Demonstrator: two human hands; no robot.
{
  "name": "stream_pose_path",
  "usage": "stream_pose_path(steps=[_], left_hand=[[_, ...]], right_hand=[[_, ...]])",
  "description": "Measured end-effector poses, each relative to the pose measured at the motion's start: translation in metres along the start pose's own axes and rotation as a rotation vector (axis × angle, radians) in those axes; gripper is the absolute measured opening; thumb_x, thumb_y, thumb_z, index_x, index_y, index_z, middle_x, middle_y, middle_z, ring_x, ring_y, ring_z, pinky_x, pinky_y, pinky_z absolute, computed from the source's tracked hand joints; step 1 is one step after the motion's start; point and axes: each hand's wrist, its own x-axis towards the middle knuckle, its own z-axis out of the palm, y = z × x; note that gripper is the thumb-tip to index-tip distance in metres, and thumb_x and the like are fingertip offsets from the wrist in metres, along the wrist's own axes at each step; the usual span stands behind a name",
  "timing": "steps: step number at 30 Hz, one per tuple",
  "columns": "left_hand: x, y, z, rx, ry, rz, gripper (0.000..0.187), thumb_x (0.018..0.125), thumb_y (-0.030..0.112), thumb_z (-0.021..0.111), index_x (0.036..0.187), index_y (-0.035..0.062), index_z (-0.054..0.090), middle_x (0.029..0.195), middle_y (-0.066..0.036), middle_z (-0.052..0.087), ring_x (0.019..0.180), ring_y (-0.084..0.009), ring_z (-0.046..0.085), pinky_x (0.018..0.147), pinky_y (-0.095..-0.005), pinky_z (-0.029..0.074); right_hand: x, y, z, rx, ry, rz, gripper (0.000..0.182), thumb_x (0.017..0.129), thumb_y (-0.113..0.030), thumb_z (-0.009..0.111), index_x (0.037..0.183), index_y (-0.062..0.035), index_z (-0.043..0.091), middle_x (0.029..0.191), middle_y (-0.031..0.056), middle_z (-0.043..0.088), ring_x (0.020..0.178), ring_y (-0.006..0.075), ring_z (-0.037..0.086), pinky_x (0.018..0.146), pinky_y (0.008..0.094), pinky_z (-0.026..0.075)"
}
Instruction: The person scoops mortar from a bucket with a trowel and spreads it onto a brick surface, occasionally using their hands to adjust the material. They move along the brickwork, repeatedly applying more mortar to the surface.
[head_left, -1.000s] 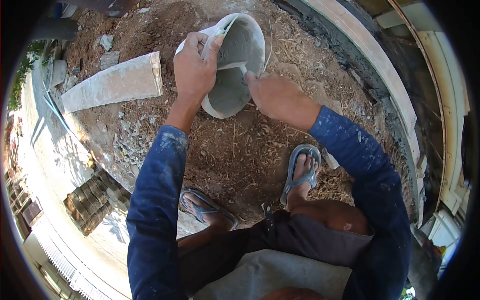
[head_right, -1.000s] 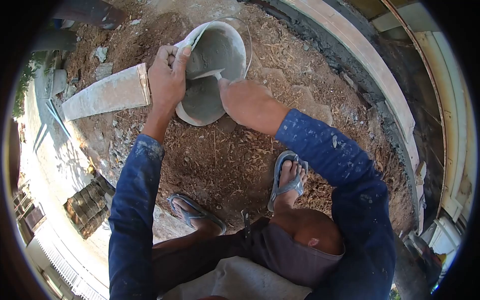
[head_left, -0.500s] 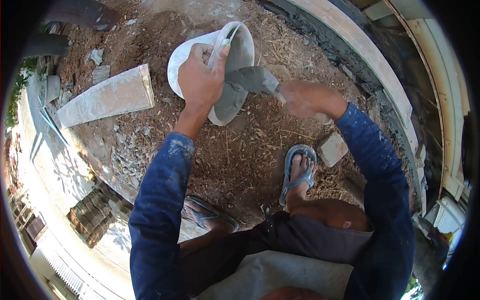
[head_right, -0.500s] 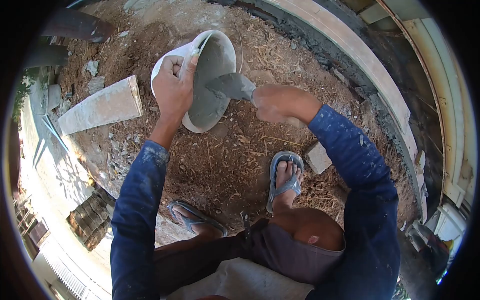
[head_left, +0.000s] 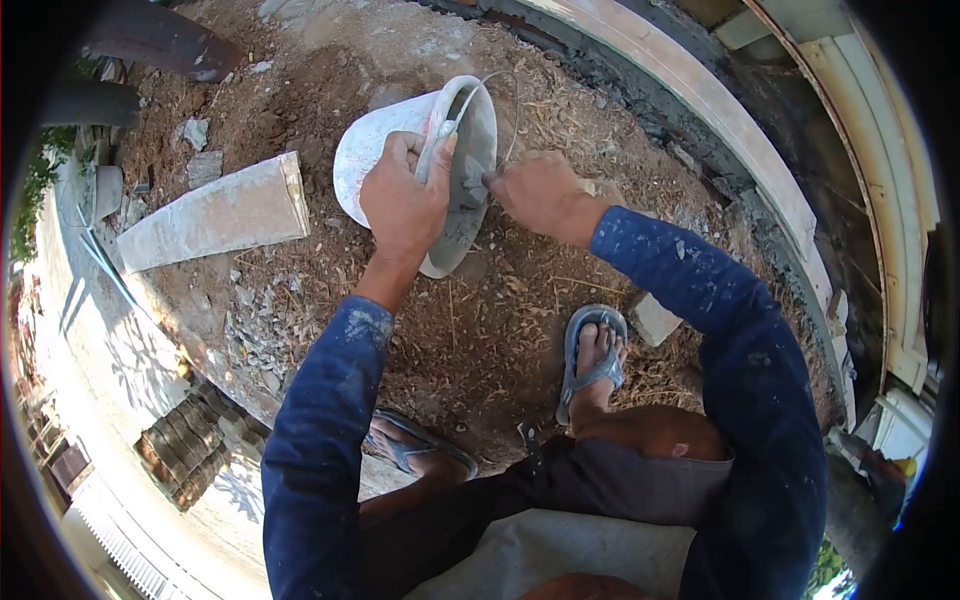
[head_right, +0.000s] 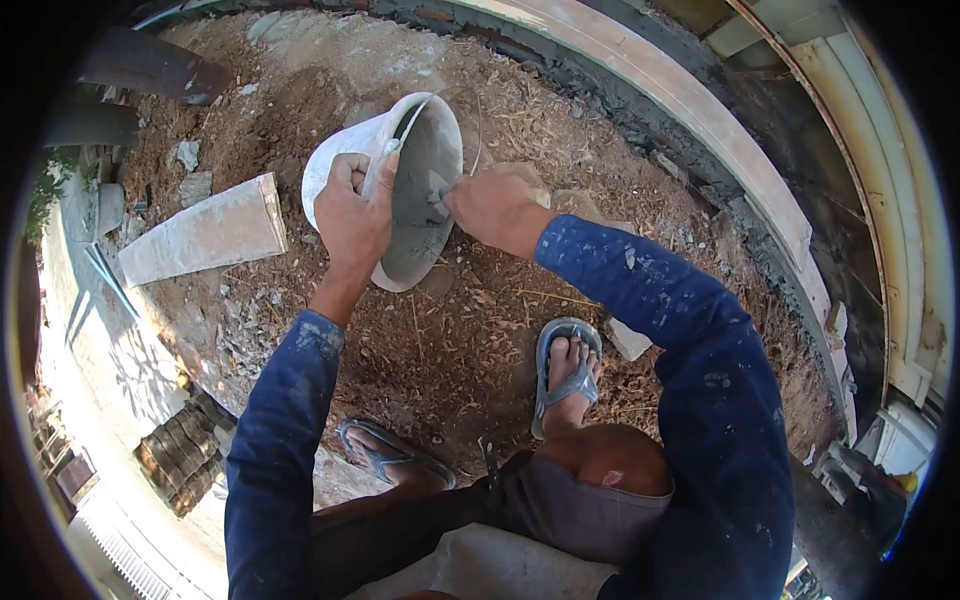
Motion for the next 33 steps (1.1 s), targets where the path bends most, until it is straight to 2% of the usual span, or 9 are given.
stream_pose_path(steps=[7, 12, 17, 20, 22, 24, 27, 29, 33], left_hand=[[0.002, 0.000, -0.006, -0.065, 0.048, -0.052, 0.039, 0.087, 0.042, 0.071, 0.084, 0.0043, 0.060, 0.057, -0.002, 0.052, 0.048, -0.0126, 0.045, 0.047, -0.0305, 0.038], [0.030, -0.029, -0.035, -0.171, 0.174, -0.168, 0.035, 0.093, 0.035, 0.067, 0.081, 0.0026, 0.059, 0.063, 0.006, 0.049, 0.059, -0.0043, 0.041, 0.052, -0.0237, 0.035], [0.050, -0.095, -0.072, -0.136, 0.259, -0.185, 0.041, 0.095, 0.040, 0.062, 0.086, -0.0009, 0.061, 0.068, 0.002, 0.055, 0.062, -0.0058, 0.045, 0.055, -0.0238, 0.038], [0.050, -0.105, -0.075, -0.229, 0.261, -0.276, 0.044, 0.097, 0.042, 0.058, 0.089, -0.0008, 0.065, 0.078, -0.003, 0.062, 0.072, -0.0092, 0.053, 0.068, -0.0254, 0.045], [0.049, -0.103, -0.074, -0.272, 0.282, -0.283, 0.042, 0.097, 0.040, 0.059, 0.090, -0.0014, 0.063, 0.076, -0.002, 0.059, 0.068, -0.0080, 0.049, 0.060, -0.0239, 0.042], [0.049, -0.096, -0.070, -0.239, 0.299, -0.271, 0.042, 0.097, 0.040, 0.059, 0.090, -0.0015, 0.063, 0.075, -0.002, 0.059, 0.068, -0.0082, 0.049, 0.061, -0.0241, 0.042], [0.048, -0.088, -0.064, -0.216, 0.317, -0.267, 0.043, 0.097, 0.041, 0.059, 0.091, -0.0016, 0.062, 0.075, -0.002, 0.058, 0.069, -0.0083, 0.049, 0.062, -0.0244, 0.042], [0.048, -0.081, -0.062, -0.220, 0.301, -0.286, 0.043, 0.097, 0.041, 0.060, 0.090, -0.0017, 0.062, 0.075, 0.000, 0.056, 0.068, -0.0071, 0.047, 0.061, -0.0233, 0.041], [0.048, -0.069, -0.057, -0.245, 0.281, -0.268, 0.042, 0.096, 0.040, 0.060, 0.090, -0.0017, 0.062, 0.074, 0.001, 0.055, 0.068, -0.0059, 0.045, 0.061, -0.0223, 0.040]], right_hand=[[-0.002, 0.010, 0.032, 0.452, -0.012, -0.090, 0.051, 0.081, -0.017, 0.066, 0.130, -0.0098, 0.055, 0.090, 0.0216, 0.068, 0.087, 0.0409, 0.066, 0.081, 0.0477, 0.053], [-0.027, 0.023, 0.007, 0.421, 0.075, -0.051, 0.046, 0.082, -0.020, 0.066, 0.126, -0.0099, 0.056, 0.092, 0.0220, 0.067, 0.089, 0.0392, 0.066, 0.081, 0.0496, 0.052], [-0.071, 0.051, -0.043, 0.363, 0.156, -0.012, 0.042, 0.080, -0.022, 0.067, 0.119, -0.0097, 0.058, 0.088, 0.0188, 0.066, 0.083, 0.0378, 0.065, 0.075, 0.0492, 0.051], [-0.086, 0.090, -0.048, 0.434, 0.043, -0.123, 0.036, 0.081, -0.023, 0.070, 0.112, -0.0080, 0.061, 0.084, 0.0126, 0.066, 0.075, 0.0314, 0.066, 0.070, 0.0429, 0.051], [-0.087, 0.124, -0.042, 0.973, -0.214, -0.151, 0.031, 0.082, -0.025, 0.072, 0.104, -0.0058, 0.063, 0.075, 0.0048, 0.063, 0.070, 0.0234, 0.063, 0.067, 0.0367, 0.050], [-0.085, 0.170, -0.036, 1.201, -0.517, 0.057, 0.027, 0.084, -0.024, 0.072, 0.100, -0.0033, 0.065, 0.068, 0.0006, 0.057, 0.063, 0.0150, 0.057, 0.058, 0.0309, 0.047], [-0.068, 0.241, -0.003, 1.294, -0.380, 0.364, 0.024, 0.087, -0.023, 0.068, 0.098, -0.0026, 0.064, 0.064, 0.0009, 0.055, 0.055, 0.0116, 0.051, 0.049, 0.0277, 0.042], [-0.055, 0.245, -0.004, 0.526, 0.178, 0.377, 0.025, 0.090, -0.026, 0.065, 0.096, -0.0017, 0.061, 0.064, 0.0026, 0.054, 0.053, 0.0112, 0.049, 0.049, 0.0288, 0.040], [-0.069, 0.174, -0.052, 0.714, 0.213, 0.378, 0.027, 0.090, -0.027, 0.064, 0.097, -0.0018, 0.059, 0.070, 0.0080, 0.054, 0.065, 0.0168, 0.053, 0.061, 0.0348, 0.043]])
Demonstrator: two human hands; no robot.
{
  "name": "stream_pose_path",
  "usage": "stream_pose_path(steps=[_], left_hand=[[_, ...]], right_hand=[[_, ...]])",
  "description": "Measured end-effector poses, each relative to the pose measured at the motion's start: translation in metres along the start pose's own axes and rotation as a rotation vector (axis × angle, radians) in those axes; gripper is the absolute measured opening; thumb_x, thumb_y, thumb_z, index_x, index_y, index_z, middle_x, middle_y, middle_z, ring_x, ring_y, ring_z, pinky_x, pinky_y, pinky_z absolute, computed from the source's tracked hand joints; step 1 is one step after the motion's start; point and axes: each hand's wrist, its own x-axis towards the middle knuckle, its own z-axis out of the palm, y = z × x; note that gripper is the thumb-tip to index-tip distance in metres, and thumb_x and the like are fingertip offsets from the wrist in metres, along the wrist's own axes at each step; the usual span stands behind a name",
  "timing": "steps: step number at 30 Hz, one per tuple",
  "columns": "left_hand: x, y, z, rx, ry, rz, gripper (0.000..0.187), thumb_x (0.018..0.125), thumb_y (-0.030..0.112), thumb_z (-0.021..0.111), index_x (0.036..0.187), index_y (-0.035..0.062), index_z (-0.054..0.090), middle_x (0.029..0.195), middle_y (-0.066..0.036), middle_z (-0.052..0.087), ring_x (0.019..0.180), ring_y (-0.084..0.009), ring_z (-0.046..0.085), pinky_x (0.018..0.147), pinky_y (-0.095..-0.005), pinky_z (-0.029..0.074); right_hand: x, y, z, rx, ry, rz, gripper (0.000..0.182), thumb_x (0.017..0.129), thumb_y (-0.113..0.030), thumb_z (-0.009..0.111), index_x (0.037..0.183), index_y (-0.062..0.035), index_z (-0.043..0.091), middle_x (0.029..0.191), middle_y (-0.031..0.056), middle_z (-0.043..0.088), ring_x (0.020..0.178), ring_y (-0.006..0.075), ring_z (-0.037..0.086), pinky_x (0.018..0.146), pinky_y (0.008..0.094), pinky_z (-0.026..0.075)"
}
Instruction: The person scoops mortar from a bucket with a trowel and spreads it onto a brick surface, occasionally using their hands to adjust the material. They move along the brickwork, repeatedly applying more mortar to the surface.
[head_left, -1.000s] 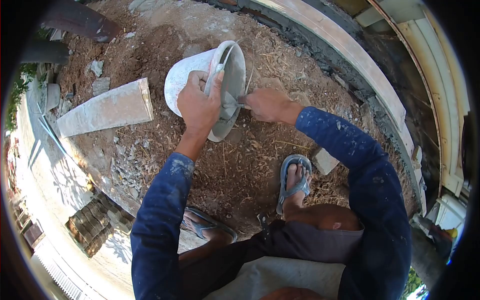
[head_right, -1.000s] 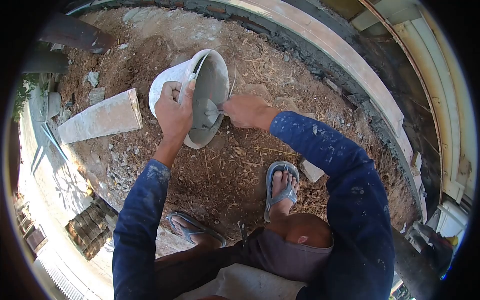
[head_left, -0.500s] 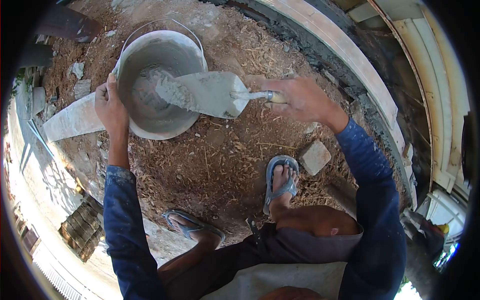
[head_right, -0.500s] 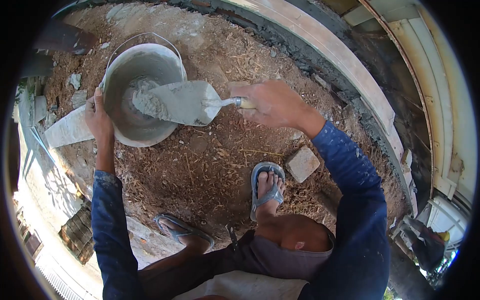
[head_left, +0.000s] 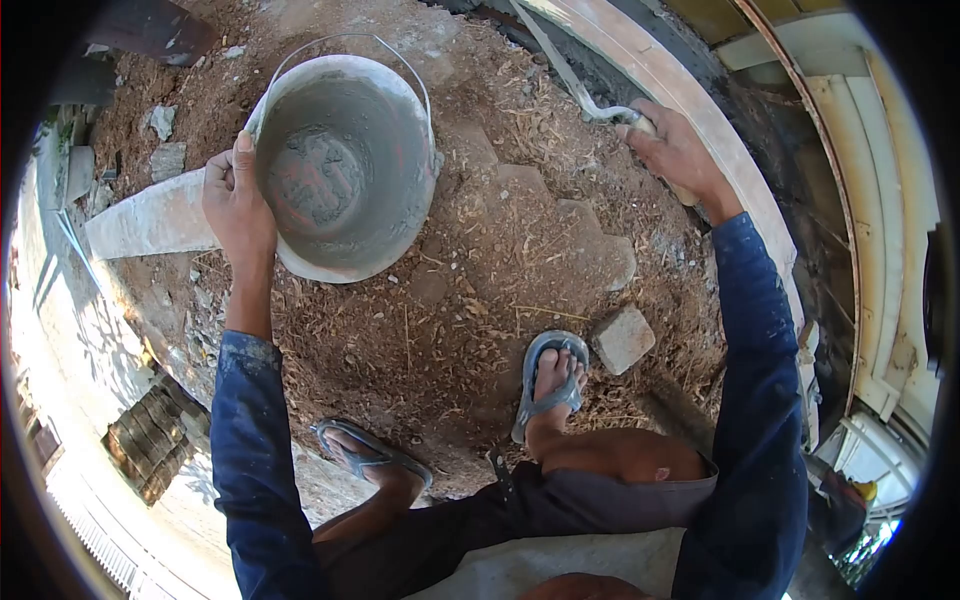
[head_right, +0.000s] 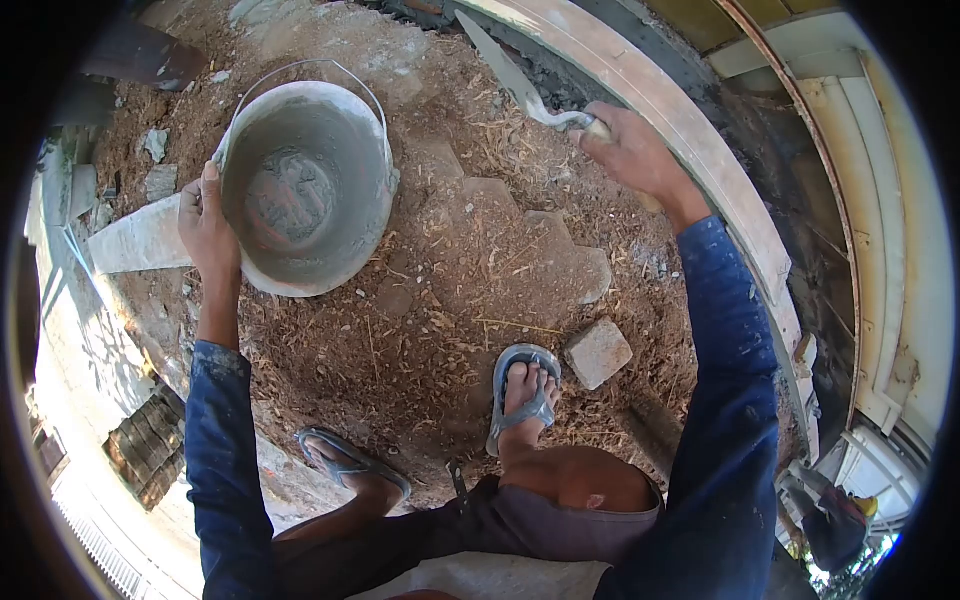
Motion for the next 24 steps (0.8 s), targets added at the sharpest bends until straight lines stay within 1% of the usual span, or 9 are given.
stream_pose_path(steps=[3, 7, 9, 11, 14, 16, 17, 20, 24], left_hand=[[0.000, 0.000, 0.003, -0.014, -0.010, 0.026, 0.041, 0.096, 0.039, 0.061, 0.091, -0.0015, 0.062, 0.074, 0.002, 0.053, 0.067, -0.0053, 0.044, 0.060, -0.0214, 0.039], [-0.005, 0.006, 0.008, -0.002, -0.031, 0.050, 0.040, 0.096, 0.039, 0.062, 0.091, -0.0013, 0.061, 0.072, 0.003, 0.052, 0.066, -0.0054, 0.043, 0.059, -0.0213, 0.038], [-0.005, 0.005, 0.009, -0.011, -0.052, 0.069, 0.040, 0.096, 0.039, 0.062, 0.091, -0.0012, 0.061, 0.071, 0.003, 0.052, 0.065, -0.0054, 0.043, 0.059, -0.0212, 0.038], [-0.005, 0.004, 0.008, 0.015, -0.080, 0.073, 0.040, 0.095, 0.039, 0.062, 0.091, -0.0009, 0.061, 0.070, 0.003, 0.051, 0.064, -0.0055, 0.044, 0.059, -0.0216, 0.038], [-0.008, 0.007, 0.008, -0.018, -0.112, 0.122, 0.041, 0.095, 0.040, 0.063, 0.092, -0.0009, 0.061, 0.070, 0.004, 0.052, 0.064, -0.0053, 0.044, 0.059, -0.0216, 0.039], [-0.007, 0.006, 0.005, -0.003, -0.150, 0.124, 0.041, 0.095, 0.041, 0.063, 0.093, -0.0006, 0.061, 0.070, 0.003, 0.052, 0.064, -0.0062, 0.045, 0.060, -0.0229, 0.040], [-0.008, 0.005, 0.003, 0.030, -0.175, 0.116, 0.042, 0.095, 0.041, 0.062, 0.094, -0.0004, 0.061, 0.070, 0.002, 0.053, 0.065, -0.0071, 0.046, 0.060, -0.0241, 0.041], [-0.010, 0.006, -0.005, 0.140, -0.159, 0.154, 0.044, 0.095, 0.044, 0.060, 0.096, -0.0003, 0.061, 0.070, 0.000, 0.054, 0.066, -0.0097, 0.048, 0.062, -0.0272, 0.042], [-0.013, 0.002, -0.019, 0.202, -0.156, 0.164, 0.046, 0.096, 0.045, 0.058, 0.097, -0.0005, 0.061, 0.074, -0.004, 0.056, 0.069, -0.0152, 0.052, 0.066, -0.0310, 0.044]], right_hand=[[-0.027, -0.030, 0.024, 0.097, -0.006, -0.104, 0.024, 0.089, -0.026, 0.064, 0.096, -0.0026, 0.059, 0.077, 0.0086, 0.056, 0.068, 0.0167, 0.053, 0.063, 0.0343, 0.043], [-0.055, -0.031, 0.071, 0.106, -0.091, -0.208, 0.025, 0.086, -0.020, 0.068, 0.101, -0.0037, 0.057, 0.079, 0.0107, 0.057, 0.070, 0.0222, 0.054, 0.067, 0.0368, 0.044], [-0.072, -0.030, 0.098, 0.237, -0.088, -0.212, 0.025, 0.084, -0.019, 0.069, 0.099, -0.0045, 0.055, 0.078, 0.0070, 0.050, 0.072, 0.0184, 0.047, 0.066, 0.0351, 0.039], [-0.091, -0.030, 0.120, 0.249, -0.027, -0.201, 0.026, 0.084, -0.019, 0.069, 0.099, -0.0043, 0.054, 0.080, 0.0076, 0.050, 0.073, 0.0187, 0.048, 0.066, 0.0350, 0.039], [-0.129, -0.042, 0.143, 0.332, 0.024, -0.087, 0.026, 0.083, -0.018, 0.070, 0.097, -0.0038, 0.053, 0.080, 0.0088, 0.051, 0.073, 0.0201, 0.049, 0.068, 0.0363, 0.041], [-0.150, -0.031, 0.173, 0.378, 0.111, 0.048, 0.029, 0.083, -0.020, 0.070, 0.099, -0.0026, 0.052, 0.081, 0.0148, 0.055, 0.074, 0.0275, 0.054, 0.072, 0.0409, 0.044], [-0.162, -0.029, 0.184, 0.373, 0.124, 0.054, 0.029, 0.083, -0.020, 0.070, 0.099, -0.0026, 0.052, 0.081, 0.0148, 0.055, 0.074, 0.0275, 0.054, 0.072, 0.0409, 0.044], [-0.199, -0.022, 0.212, 0.404, 0.110, 0.117, 0.031, 0.084, -0.022, 0.069, 0.100, -0.0032, 0.051, 0.082, 0.0168, 0.055, 0.076, 0.0311, 0.055, 0.072, 0.0410, 0.044], [-0.252, 0.001, 0.248, 0.250, 0.047, 0.200, 0.032, 0.084, -0.028, 0.065, 0.103, -0.0056, 0.051, 0.086, 0.0202, 0.057, 0.082, 0.0416, 0.057, 0.073, 0.0481, 0.044]])
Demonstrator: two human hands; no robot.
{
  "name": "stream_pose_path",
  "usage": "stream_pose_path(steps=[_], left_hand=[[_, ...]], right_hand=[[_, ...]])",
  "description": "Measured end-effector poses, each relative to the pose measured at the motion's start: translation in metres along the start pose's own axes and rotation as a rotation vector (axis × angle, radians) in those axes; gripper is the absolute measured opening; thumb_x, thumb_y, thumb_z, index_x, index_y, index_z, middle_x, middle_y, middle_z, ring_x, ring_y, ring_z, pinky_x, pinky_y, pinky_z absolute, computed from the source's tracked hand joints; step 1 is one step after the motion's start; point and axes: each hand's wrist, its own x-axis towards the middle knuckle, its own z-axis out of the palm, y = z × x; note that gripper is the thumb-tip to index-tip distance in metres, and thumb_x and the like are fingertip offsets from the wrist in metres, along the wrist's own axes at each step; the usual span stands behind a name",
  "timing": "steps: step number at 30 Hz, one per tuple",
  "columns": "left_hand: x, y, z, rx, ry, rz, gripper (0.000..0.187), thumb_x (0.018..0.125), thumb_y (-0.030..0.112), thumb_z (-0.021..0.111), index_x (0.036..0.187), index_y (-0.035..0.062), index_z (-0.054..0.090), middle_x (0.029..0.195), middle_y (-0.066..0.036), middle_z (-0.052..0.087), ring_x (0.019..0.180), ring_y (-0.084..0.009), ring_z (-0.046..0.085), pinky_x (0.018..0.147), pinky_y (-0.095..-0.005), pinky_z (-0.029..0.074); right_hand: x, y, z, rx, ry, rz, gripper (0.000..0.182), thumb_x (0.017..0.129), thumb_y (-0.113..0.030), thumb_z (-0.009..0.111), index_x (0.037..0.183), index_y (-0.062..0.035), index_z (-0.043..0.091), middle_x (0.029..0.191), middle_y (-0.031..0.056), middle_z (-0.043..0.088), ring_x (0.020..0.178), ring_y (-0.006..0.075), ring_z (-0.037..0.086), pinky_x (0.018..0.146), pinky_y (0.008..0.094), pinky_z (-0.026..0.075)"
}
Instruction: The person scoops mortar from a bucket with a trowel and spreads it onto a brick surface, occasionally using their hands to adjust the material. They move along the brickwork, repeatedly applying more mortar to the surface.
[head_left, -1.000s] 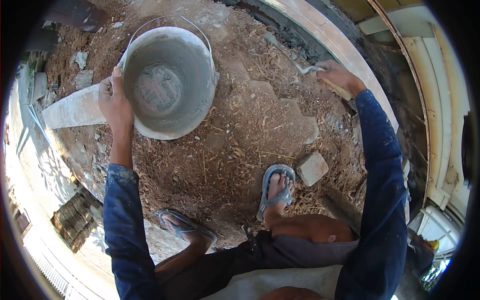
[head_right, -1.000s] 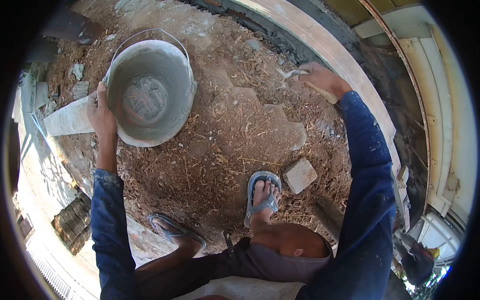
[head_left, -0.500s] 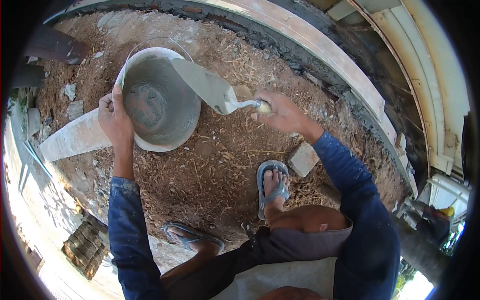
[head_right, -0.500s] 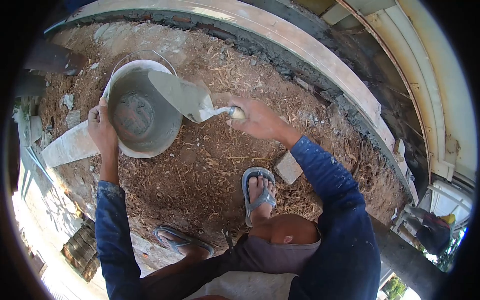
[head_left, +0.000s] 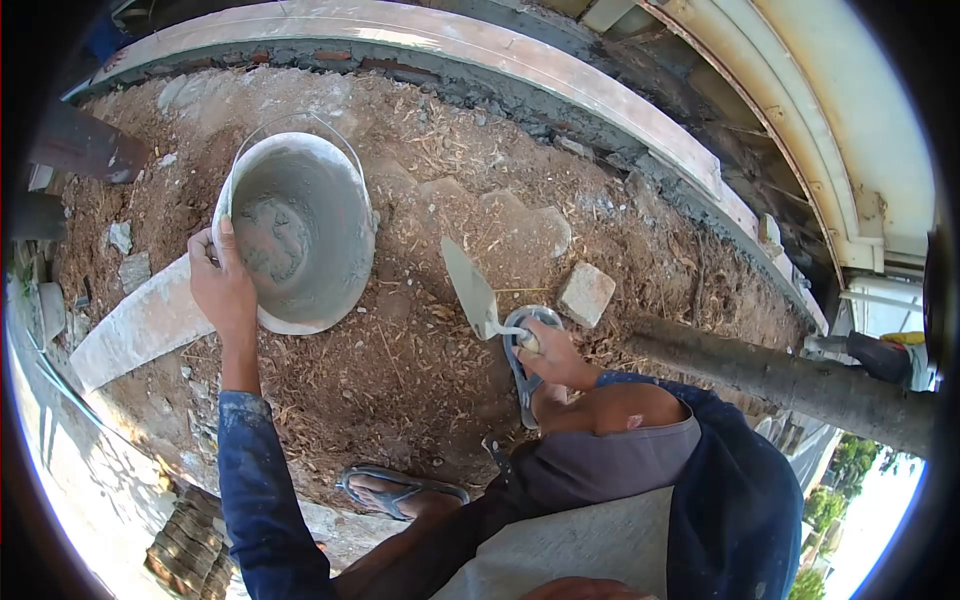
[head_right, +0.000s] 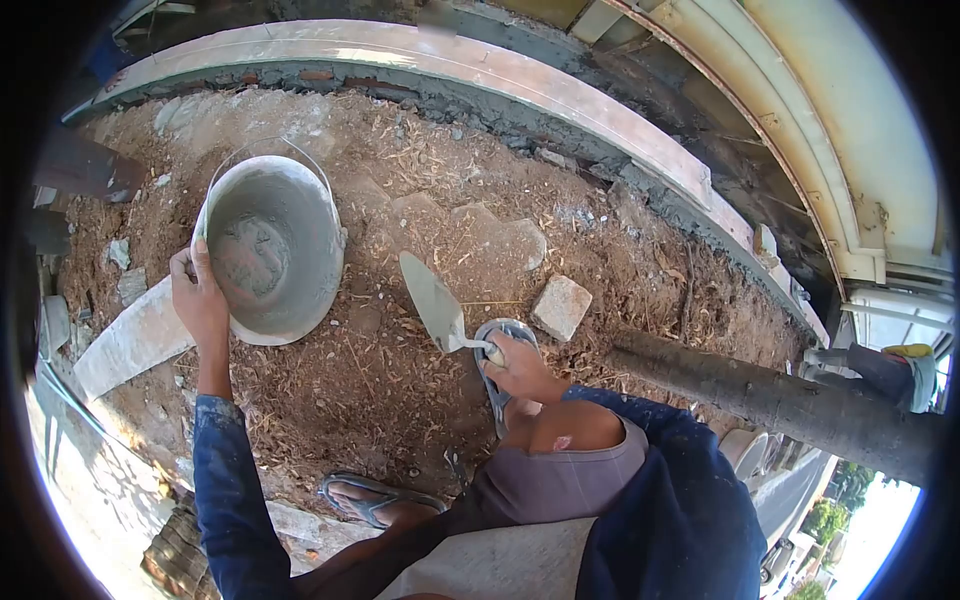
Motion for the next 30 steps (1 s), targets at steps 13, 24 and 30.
stream_pose_path(steps=[13, 24, 30], left_hand=[[-0.007, -0.002, 0.006, -0.020, 0.109, 0.183, 0.037, 0.093, 0.034, 0.062, 0.093, -0.0024, 0.056, 0.093, -0.021, 0.055, 0.089, -0.0376, 0.053, 0.079, -0.0456, 0.042], [-0.010, -0.007, -0.005, -0.115, -0.028, 0.051, 0.047, 0.084, 0.034, 0.072, 0.108, -0.0029, 0.056, 0.111, -0.023, 0.055, 0.106, -0.0394, 0.053, 0.090, -0.0459, 0.043], [0.004, -0.008, -0.044, -0.274, -0.029, -0.077, 0.040, 0.084, 0.031, 0.073, 0.102, -0.0008, 0.058, 0.092, -0.019, 0.063, 0.089, -0.0363, 0.061, 0.080, -0.0438, 0.047]], right_hand=[[0.003, 0.012, 0.013, -0.244, 0.010, -0.056, 0.032, 0.080, -0.025, 0.064, 0.102, -0.0046, 0.054, 0.086, 0.0223, 0.063, 0.084, 0.0450, 0.060, 0.073, 0.0520, 0.047], [-0.001, -0.024, 0.017, -0.454, 0.054, -0.024, 0.037, 0.075, -0.016, 0.065, 0.108, -0.0012, 0.057, 0.090, 0.0258, 0.063, 0.090, 0.0479, 0.059, 0.077, 0.0517, 0.046], [0.001, -0.036, 0.016, -0.585, -0.004, 0.076, 0.052, 0.082, -0.029, 0.065, 0.128, -0.0068, 0.051, 0.102, 0.0237, 0.067, 0.098, 0.0453, 0.062, 0.084, 0.0530, 0.048]])
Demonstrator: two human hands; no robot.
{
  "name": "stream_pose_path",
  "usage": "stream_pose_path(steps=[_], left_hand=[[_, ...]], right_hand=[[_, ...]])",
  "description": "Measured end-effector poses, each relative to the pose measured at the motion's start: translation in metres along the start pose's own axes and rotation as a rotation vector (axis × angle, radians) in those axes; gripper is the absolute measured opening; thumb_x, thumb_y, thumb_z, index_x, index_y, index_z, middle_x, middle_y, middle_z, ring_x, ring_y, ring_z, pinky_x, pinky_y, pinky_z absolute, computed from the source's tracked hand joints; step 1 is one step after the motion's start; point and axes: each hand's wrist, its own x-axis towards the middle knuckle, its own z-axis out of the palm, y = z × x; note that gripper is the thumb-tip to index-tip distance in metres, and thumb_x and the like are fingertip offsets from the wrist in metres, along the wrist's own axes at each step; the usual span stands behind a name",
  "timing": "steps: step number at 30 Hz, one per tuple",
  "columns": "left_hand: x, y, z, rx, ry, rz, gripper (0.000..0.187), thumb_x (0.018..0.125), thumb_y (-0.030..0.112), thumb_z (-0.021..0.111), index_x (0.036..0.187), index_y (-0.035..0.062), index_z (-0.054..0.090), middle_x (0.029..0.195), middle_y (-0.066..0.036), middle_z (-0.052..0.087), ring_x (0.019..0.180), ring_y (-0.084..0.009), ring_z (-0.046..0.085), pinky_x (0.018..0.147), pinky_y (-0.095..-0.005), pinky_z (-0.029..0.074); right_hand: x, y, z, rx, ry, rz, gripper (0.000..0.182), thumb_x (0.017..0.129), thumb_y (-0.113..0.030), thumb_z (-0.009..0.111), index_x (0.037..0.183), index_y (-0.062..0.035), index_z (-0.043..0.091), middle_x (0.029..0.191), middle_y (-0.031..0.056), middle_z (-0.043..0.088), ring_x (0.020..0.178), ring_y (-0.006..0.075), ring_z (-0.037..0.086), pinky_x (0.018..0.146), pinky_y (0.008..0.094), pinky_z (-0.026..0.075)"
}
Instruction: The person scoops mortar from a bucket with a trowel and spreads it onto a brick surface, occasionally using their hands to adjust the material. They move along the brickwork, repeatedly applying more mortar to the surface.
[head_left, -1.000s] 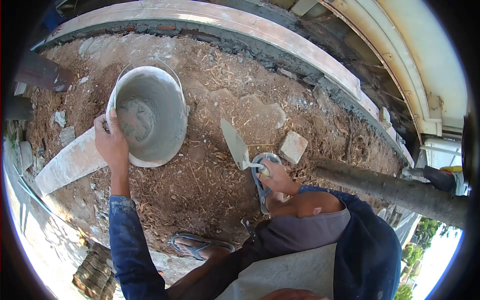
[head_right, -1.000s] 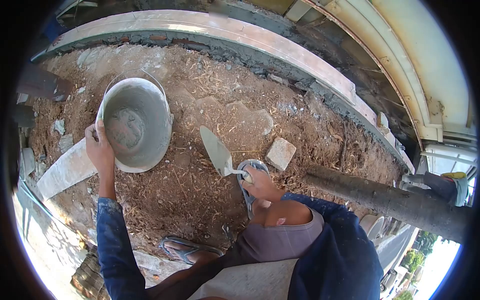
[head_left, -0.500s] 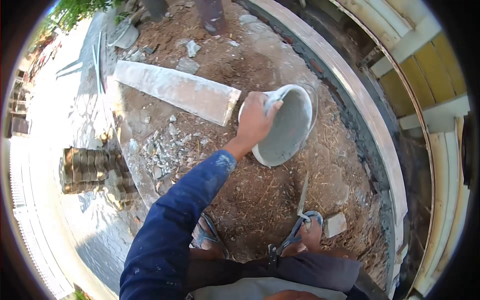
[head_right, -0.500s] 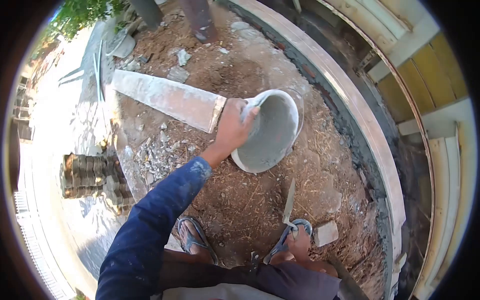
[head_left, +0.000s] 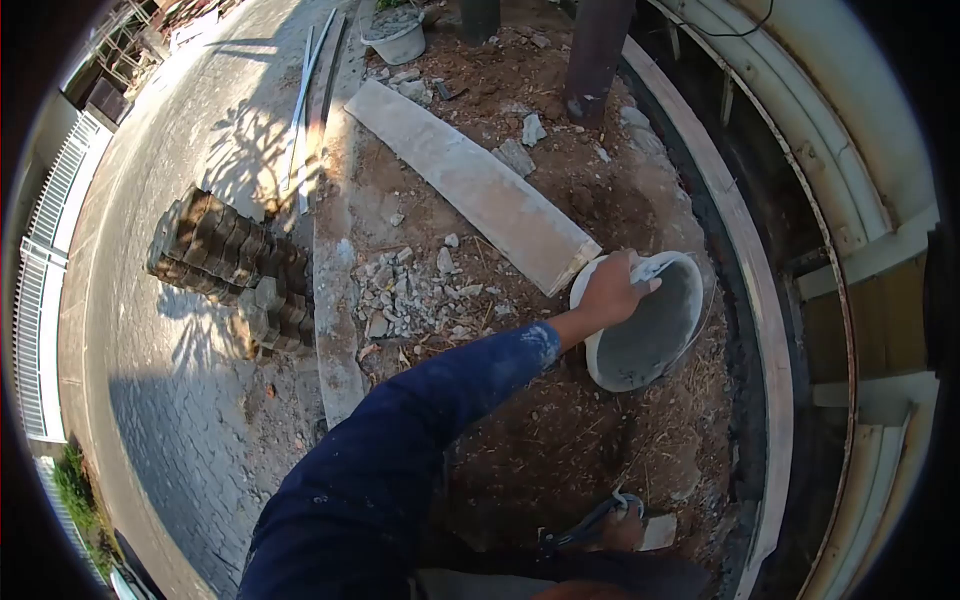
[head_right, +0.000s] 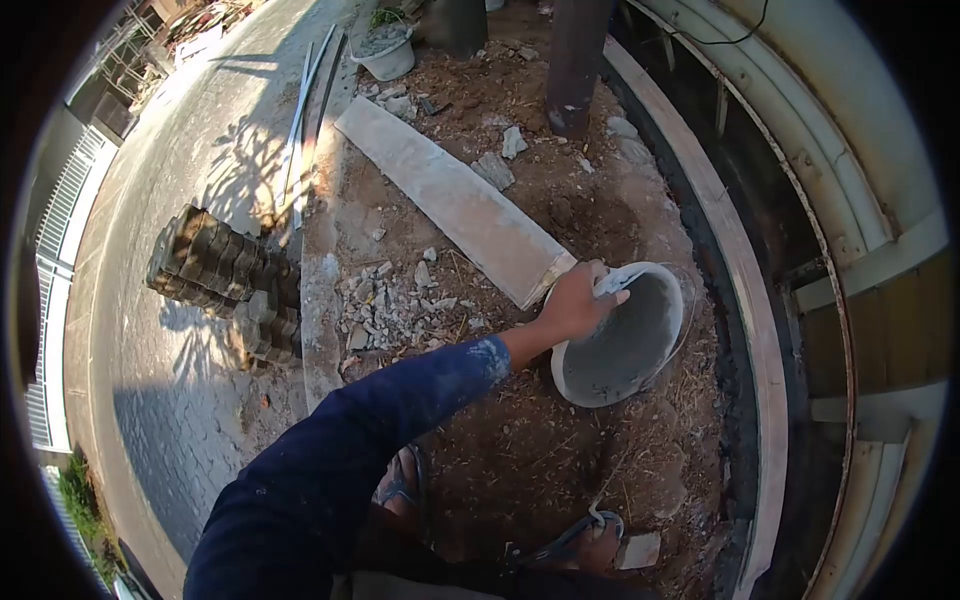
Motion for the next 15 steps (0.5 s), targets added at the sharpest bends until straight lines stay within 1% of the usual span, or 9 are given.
stream_pose_path(steps=[1, 2, 3, 5, 7, 9, 11, 13, 15], left_hand=[[0.005, 0.004, -0.013, -0.061, -0.024, -0.105, 0.040, 0.084, 0.032, 0.074, 0.101, -0.0006, 0.058, 0.087, -0.017, 0.064, 0.083, -0.0357, 0.063, 0.076, -0.0425, 0.048], [0.012, 0.004, -0.025, -0.067, 0.040, -0.100, 0.038, 0.084, 0.032, 0.075, 0.096, -0.0005, 0.059, 0.078, -0.012, 0.064, 0.071, -0.0279, 0.064, 0.065, -0.0382, 0.049], [0.018, 0.003, -0.037, -0.067, 0.042, -0.105, 0.038, 0.084, 0.032, 0.075, 0.096, -0.0005, 0.059, 0.078, -0.012, 0.064, 0.071, -0.0279, 0.064, 0.065, -0.0382, 0.049], [0.027, 0.013, -0.072, -0.439, 0.137, -0.338, 0.037, 0.082, 0.033, 0.077, 0.087, 0.0001, 0.060, 0.078, -0.011, 0.064, 0.072, -0.0209, 0.063, 0.065, -0.0377, 0.049], [0.030, 0.025, -0.116, -0.523, 0.171, -0.381, 0.033, 0.088, 0.030, 0.073, 0.097, 0.0008, 0.061, 0.083, -0.007, 0.064, 0.070, -0.0129, 0.061, 0.058, -0.0310, 0.049], [0.026, 0.034, -0.166, -0.599, 0.173, -0.407, 0.037, 0.089, 0.029, 0.071, 0.107, -0.0005, 0.059, 0.085, -0.006, 0.064, 0.068, -0.0141, 0.061, 0.061, -0.0308, 0.052], [0.008, 0.057, -0.231, -0.521, 0.151, -0.487, 0.039, 0.090, 0.029, 0.071, 0.112, -0.0010, 0.058, 0.090, -0.006, 0.065, 0.072, -0.0144, 0.062, 0.065, -0.0298, 0.053], [-0.021, 0.067, -0.288, -0.577, 0.250, -0.627, 0.038, 0.090, 0.028, 0.070, 0.114, 0.0018, 0.058, 0.094, -0.004, 0.064, 0.076, -0.0142, 0.062, 0.064, -0.0284, 0.052], [-0.062, 0.076, -0.343, -0.374, 0.444, -0.875, 0.032, 0.090, 0.027, 0.069, 0.111, 0.0055, 0.059, 0.095, -0.002, 0.063, 0.079, -0.0134, 0.061, 0.063, -0.0284, 0.051]], right_hand=[[0.002, 0.009, 0.007, -0.004, 0.000, -0.001, 0.052, 0.082, -0.029, 0.065, 0.128, -0.0068, 0.051, 0.102, 0.0237, 0.067, 0.098, 0.0453, 0.062, 0.084, 0.0530, 0.048], [0.005, 0.016, 0.015, 0.003, 0.039, -0.032, 0.053, 0.082, -0.029, 0.066, 0.128, -0.0078, 0.051, 0.102, 0.0236, 0.067, 0.097, 0.0452, 0.062, 0.083, 0.0528, 0.048], [0.006, 0.024, 0.022, 0.008, 0.076, -0.063, 0.054, 0.082, -0.029, 0.066, 0.129, -0.0089, 0.051, 0.102, 0.0235, 0.067, 0.096, 0.0450, 0.063, 0.083, 0.0527, 0.048], [0.006, 0.009, 0.014, -0.017, 0.027, -0.004, 0.054, 0.080, -0.028, 0.067, 0.129, -0.0090, 0.052, 0.103, 0.0241, 0.066, 0.097, 0.0450, 0.062, 0.083, 0.0523, 0.048], [0.005, 0.003, 0.004, -0.040, -0.023, 0.056, 0.055, 0.078, -0.026, 0.069, 0.128, -0.0090, 0.053, 0.103, 0.0248, 0.066, 0.097, 0.0450, 0.062, 0.083, 0.0520, 0.048], [0.003, 0.001, -0.007, 0.027, 0.022, 0.039, 0.053, 0.075, -0.025, 0.070, 0.123, -0.0069, 0.056, 0.101, 0.0260, 0.066, 0.095, 0.0449, 0.063, 0.082, 0.0513, 0.048], [0.004, 0.000, -0.045, 0.018, -0.013, 0.057, 0.051, 0.075, -0.024, 0.070, 0.121, -0.0058, 0.058, 0.101, 0.0261, 0.066, 0.095, 0.0443, 0.063, 0.082, 0.0509, 0.048], [0.001, -0.008, -0.103, 0.019, 0.004, 0.021, 0.049, 0.073, -0.020, 0.070, 0.118, -0.0039, 0.059, 0.101, 0.0255, 0.066, 0.097, 0.0438, 0.063, 0.082, 0.0496, 0.048], [-0.016, -0.024, -0.172, 0.018, 0.035, -0.023, 0.049, 0.071, -0.018, 0.070, 0.116, -0.0031, 0.059, 0.102, 0.0249, 0.066, 0.099, 0.0438, 0.063, 0.083, 0.0487, 0.049]])
